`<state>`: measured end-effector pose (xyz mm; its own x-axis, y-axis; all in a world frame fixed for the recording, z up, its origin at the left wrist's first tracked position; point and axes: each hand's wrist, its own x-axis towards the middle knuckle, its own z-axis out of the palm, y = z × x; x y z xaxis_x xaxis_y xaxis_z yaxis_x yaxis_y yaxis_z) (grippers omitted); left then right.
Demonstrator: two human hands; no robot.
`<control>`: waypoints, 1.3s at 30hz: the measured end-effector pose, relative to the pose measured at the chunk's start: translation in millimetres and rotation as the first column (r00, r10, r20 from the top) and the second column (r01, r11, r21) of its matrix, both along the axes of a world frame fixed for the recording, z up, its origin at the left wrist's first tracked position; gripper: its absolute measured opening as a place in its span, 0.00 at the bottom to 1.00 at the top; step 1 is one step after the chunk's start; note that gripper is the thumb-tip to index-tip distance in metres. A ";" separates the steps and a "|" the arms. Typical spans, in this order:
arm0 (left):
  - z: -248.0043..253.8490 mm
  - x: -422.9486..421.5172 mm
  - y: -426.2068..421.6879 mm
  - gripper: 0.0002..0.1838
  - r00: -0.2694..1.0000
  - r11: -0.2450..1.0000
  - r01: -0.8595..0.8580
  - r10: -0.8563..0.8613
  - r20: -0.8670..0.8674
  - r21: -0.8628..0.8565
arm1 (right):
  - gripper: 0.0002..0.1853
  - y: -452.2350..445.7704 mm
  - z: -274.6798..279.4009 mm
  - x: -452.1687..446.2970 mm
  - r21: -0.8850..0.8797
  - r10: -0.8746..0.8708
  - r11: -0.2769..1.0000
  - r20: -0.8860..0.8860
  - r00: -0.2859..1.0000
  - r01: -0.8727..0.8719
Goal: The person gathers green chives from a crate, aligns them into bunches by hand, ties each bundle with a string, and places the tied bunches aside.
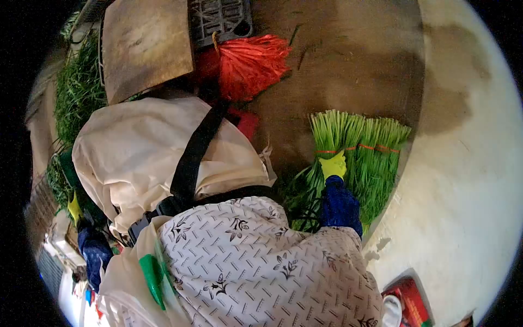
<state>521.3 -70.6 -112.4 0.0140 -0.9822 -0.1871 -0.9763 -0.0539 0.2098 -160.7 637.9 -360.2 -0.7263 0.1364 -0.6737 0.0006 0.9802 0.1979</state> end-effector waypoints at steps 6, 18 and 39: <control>23.6 -3.1 5.8 0.20 0.999 0.999 -0.007 0.006 0.031 0.037 | 0.55 -2.5 -24.2 -13.6 0.105 -0.002 0.994 -0.030 1.000 0.005; 36.0 3.1 26.2 0.19 0.998 0.995 -0.059 0.058 0.021 0.075 | 0.54 -24.2 -9.4 -17.2 0.094 -0.026 0.995 -0.048 0.999 0.030; 27.1 -22.4 30.8 0.16 0.998 0.998 0.054 -0.054 0.023 0.021 | 0.29 -182.3 11.0 -105.4 -0.730 0.223 0.643 -0.110 0.969 -0.231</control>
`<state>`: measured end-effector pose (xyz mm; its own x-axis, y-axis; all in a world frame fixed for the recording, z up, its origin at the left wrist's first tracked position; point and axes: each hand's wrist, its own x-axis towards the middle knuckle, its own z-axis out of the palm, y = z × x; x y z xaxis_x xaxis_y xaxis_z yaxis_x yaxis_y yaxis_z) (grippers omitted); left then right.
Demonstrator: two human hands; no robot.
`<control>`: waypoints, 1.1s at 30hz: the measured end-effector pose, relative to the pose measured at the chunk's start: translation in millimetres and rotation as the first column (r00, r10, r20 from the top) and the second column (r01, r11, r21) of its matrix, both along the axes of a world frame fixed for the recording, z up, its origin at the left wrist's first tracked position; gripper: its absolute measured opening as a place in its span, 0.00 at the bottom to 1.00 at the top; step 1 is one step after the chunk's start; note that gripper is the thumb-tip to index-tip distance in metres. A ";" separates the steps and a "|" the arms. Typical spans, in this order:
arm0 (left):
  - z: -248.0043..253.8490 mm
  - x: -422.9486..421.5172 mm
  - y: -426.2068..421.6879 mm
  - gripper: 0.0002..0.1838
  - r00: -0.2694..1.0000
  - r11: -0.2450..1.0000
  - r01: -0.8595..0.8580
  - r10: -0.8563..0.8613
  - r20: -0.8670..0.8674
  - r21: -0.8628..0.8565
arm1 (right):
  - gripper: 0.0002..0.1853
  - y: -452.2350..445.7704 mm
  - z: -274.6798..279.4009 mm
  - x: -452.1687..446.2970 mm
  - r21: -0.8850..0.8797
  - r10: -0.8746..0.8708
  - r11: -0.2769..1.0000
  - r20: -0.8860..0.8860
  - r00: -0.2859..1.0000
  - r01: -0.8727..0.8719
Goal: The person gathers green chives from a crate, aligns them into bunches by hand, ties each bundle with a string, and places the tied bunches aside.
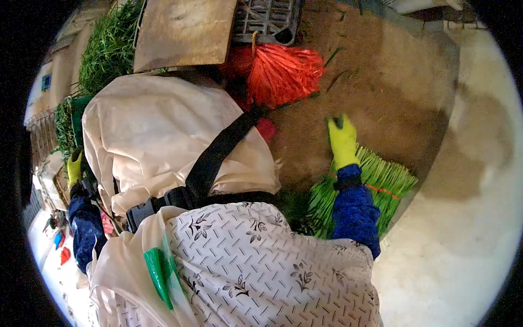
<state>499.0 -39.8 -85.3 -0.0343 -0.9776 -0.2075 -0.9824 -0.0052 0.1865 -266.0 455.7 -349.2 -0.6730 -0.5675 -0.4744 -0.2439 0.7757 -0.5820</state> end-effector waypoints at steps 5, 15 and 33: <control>-16.9 1.5 48.8 0.17 0.997 0.997 -0.077 0.077 -0.028 0.016 | 0.47 -119.3 89.5 -1.5 -0.240 0.295 0.911 -0.191 0.936 -0.336; -49.6 18.9 154.5 0.18 0.941 0.964 -0.257 0.235 -0.245 -0.063 | 0.24 -163.0 64.6 -0.2 -0.068 0.424 0.816 -0.605 0.674 -0.574; -97.5 14.7 178.7 0.20 0.799 0.883 -0.459 0.360 -0.481 -0.102 | 0.12 -171.9 134.6 -48.3 0.082 0.488 0.872 -0.067 0.871 -0.482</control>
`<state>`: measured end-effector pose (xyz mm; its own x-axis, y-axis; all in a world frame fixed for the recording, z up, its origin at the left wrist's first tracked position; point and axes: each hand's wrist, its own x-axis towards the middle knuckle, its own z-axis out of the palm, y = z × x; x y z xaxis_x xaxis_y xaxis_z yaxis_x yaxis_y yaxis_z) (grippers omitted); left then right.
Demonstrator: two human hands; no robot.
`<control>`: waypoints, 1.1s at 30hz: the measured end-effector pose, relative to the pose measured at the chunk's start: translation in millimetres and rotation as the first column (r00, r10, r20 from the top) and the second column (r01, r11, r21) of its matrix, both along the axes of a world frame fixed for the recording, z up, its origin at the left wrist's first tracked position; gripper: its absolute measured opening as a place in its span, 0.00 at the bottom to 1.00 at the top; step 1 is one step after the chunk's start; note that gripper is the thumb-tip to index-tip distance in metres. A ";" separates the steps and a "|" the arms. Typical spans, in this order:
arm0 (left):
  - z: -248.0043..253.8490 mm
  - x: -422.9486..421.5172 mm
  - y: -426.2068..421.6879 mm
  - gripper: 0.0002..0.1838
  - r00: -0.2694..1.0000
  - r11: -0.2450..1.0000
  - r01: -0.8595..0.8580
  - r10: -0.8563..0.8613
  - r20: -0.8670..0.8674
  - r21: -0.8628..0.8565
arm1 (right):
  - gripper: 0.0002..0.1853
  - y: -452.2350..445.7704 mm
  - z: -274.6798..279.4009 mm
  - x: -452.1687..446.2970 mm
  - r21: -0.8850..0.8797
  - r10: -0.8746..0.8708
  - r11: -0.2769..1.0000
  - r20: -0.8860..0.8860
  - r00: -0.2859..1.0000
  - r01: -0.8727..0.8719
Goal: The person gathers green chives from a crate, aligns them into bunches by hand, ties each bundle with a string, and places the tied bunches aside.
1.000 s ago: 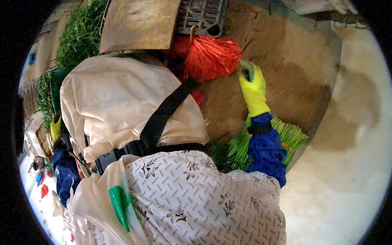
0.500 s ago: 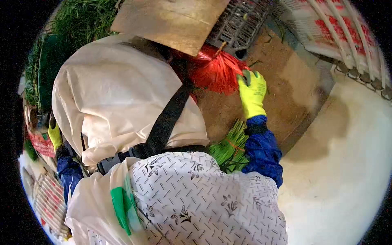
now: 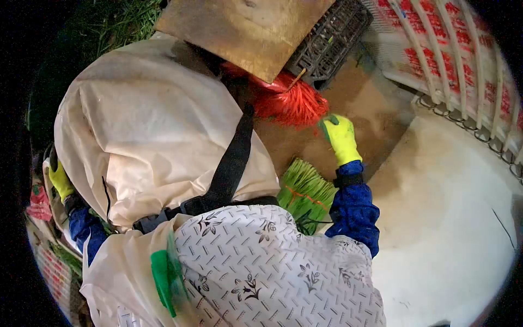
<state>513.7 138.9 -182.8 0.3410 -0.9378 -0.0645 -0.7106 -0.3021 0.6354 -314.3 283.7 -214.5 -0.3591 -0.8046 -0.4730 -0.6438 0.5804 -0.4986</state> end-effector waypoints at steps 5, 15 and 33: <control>7.0 -34.4 0.7 0.20 0.991 0.990 -0.094 0.082 -0.105 -0.107 | 0.15 22.8 10.3 -21.5 0.194 0.149 0.978 -0.374 0.915 -0.080; 26.5 -77.1 -4.3 0.16 0.985 0.930 -0.048 -0.016 -0.170 -0.365 | 0.15 -5.1 113.7 -150.9 0.109 0.065 0.993 -0.827 0.558 0.045; 39.5 -94.9 128.9 0.19 0.849 0.802 -0.510 0.411 -0.332 -0.310 | 0.32 -401.1 30.2 49.4 0.115 0.543 0.525 -0.808 0.227 -0.843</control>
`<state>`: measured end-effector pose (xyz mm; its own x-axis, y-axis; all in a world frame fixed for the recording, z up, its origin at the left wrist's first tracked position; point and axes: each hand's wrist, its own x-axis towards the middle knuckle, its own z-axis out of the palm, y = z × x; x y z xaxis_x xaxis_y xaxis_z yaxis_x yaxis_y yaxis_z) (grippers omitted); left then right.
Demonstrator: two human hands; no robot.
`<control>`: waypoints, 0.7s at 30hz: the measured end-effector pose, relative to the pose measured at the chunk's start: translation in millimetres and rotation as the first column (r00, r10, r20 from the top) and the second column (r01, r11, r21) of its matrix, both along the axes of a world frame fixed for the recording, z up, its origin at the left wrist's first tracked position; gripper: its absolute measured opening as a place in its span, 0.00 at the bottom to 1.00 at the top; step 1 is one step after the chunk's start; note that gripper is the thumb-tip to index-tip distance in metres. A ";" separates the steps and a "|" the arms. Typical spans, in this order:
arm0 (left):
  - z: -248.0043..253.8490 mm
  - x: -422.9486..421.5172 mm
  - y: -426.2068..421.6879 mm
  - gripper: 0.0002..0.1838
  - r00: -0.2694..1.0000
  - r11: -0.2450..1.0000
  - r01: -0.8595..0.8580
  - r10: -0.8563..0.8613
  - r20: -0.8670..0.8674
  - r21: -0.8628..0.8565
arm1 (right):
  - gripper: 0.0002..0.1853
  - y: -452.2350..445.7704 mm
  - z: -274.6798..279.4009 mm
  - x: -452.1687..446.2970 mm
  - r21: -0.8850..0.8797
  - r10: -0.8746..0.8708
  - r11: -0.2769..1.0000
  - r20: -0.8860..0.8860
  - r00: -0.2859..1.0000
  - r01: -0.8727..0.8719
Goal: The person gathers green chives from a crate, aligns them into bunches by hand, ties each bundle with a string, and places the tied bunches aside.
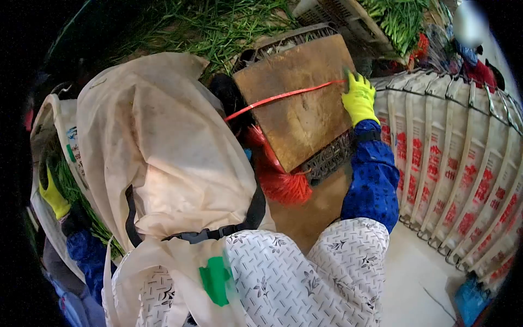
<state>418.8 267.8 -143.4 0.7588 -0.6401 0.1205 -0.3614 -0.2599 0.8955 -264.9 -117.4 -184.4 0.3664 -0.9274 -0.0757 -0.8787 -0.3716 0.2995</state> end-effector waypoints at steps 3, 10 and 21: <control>-3.0 -14.5 27.5 0.17 0.993 0.993 -0.115 0.114 -0.043 -0.015 | 0.42 -7.5 12.7 -4.0 0.108 -0.315 0.949 0.282 0.906 0.296; 14.5 -70.3 89.8 0.17 0.821 0.820 -0.283 -0.061 0.568 0.497 | 0.27 32.7 15.6 43.6 0.076 0.066 0.985 0.670 0.740 -0.156; 5.9 11.8 204.3 0.18 0.803 0.793 -0.596 0.588 0.094 0.126 | 0.20 38.2 73.3 312.3 0.080 0.280 0.833 0.792 0.542 -0.547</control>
